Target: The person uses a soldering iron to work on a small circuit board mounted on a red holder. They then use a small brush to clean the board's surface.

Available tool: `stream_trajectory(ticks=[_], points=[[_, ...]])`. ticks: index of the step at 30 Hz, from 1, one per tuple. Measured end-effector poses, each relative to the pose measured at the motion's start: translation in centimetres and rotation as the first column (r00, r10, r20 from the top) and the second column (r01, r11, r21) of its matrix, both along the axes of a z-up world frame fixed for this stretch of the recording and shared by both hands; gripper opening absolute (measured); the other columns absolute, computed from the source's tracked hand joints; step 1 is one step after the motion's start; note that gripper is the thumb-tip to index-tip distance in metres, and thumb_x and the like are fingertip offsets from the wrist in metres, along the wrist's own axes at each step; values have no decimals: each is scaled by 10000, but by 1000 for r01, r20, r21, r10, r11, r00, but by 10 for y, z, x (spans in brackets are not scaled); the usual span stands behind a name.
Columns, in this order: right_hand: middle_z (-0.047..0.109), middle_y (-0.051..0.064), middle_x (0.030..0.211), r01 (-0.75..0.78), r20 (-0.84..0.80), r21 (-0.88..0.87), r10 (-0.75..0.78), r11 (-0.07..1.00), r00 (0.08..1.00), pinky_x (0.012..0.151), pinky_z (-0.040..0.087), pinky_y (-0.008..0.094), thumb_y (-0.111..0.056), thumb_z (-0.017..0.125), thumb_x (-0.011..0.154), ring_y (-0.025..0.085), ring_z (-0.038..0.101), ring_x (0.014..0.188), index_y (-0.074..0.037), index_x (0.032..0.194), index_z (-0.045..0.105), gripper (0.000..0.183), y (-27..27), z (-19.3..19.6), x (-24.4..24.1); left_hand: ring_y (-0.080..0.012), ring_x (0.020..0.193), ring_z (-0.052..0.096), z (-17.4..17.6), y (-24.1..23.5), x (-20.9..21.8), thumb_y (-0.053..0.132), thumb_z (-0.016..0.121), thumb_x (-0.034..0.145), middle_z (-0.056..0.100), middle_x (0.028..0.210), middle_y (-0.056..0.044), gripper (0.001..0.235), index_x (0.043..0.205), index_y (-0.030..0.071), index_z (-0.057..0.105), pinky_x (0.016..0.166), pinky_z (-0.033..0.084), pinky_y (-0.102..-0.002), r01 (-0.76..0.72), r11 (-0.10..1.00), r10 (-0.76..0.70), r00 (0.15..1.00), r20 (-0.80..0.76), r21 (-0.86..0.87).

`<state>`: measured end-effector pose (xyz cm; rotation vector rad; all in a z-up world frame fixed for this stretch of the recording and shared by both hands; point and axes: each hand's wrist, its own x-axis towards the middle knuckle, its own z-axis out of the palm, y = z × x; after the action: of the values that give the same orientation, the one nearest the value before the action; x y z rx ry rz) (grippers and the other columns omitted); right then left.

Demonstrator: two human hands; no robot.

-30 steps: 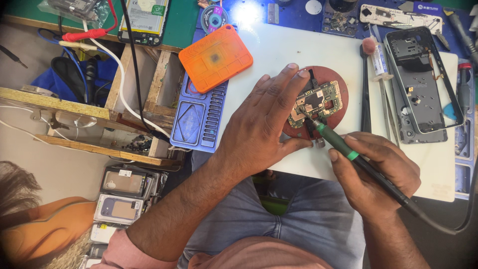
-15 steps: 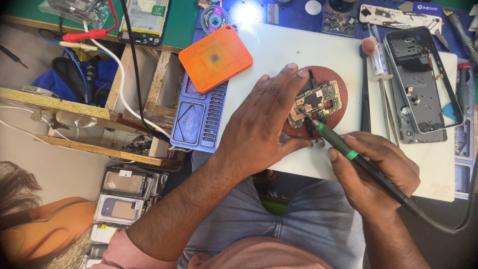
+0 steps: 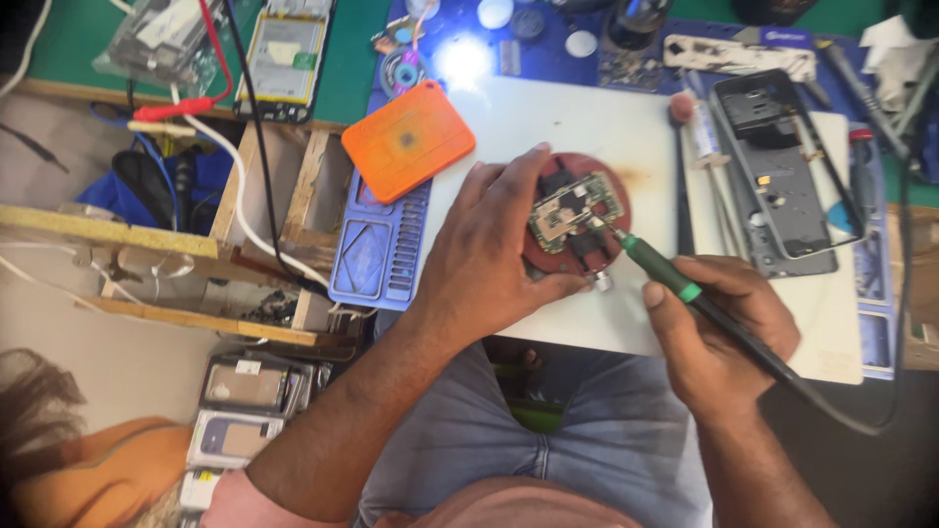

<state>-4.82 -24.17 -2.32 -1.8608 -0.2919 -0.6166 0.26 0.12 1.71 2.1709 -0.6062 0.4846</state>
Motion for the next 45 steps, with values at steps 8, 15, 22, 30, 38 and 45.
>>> stream_trajectory(ticks=[8,15,22,30,38,45], points=[[678,119,969,122,-150,184,-95,975,984,755,518,258,-46,810,937,129,620,850,20,1164,602,314,9,-3,8,-405,1247,528,9,-5,4,419,979,602,608,1300,-200,1136,1461,-43,397,1042,458,-495,-27,996,32,998,-63,82],[748,114,963,7,-147,467,70,884,987,809,621,301,-215,682,971,157,736,848,-13,1179,617,297,0,40,28,-423,1244,503,17,-5,11,458,977,552,589,1298,-246,1195,1458,-50,385,1047,424,-499,22,994,-9,992,-123,104],[675,98,956,-22,48,337,7,941,999,751,605,319,-171,655,1081,170,687,819,-8,1142,551,202,-54,101,94,-400,1258,532,19,15,40,506,939,577,633,1314,-193,1155,1480,-9,437,1071,428,-478,232,948,-205,969,-138,220],[692,64,879,81,-46,228,-73,970,996,588,591,286,-206,627,1116,149,688,729,-9,1113,625,198,-127,193,239,-387,1270,541,17,21,37,544,919,625,615,1347,-178,1092,1462,21,453,1064,433,-476,224,958,-217,975,-53,180],[717,88,886,324,39,5,-324,946,945,531,602,301,-145,734,1030,151,732,687,35,1038,644,201,-207,232,346,-415,1308,486,15,19,36,561,913,634,559,1399,-202,1117,1458,-17,429,1126,357,-519,195,953,-197,980,-15,234],[720,86,861,402,3,23,-402,915,915,516,578,316,-176,649,1084,173,703,641,40,1036,670,222,-249,275,416,-426,1355,453,14,20,36,548,938,657,532,1432,-216,1100,1451,-23,436,1142,336,-532,213,944,-193,976,-102,253]])
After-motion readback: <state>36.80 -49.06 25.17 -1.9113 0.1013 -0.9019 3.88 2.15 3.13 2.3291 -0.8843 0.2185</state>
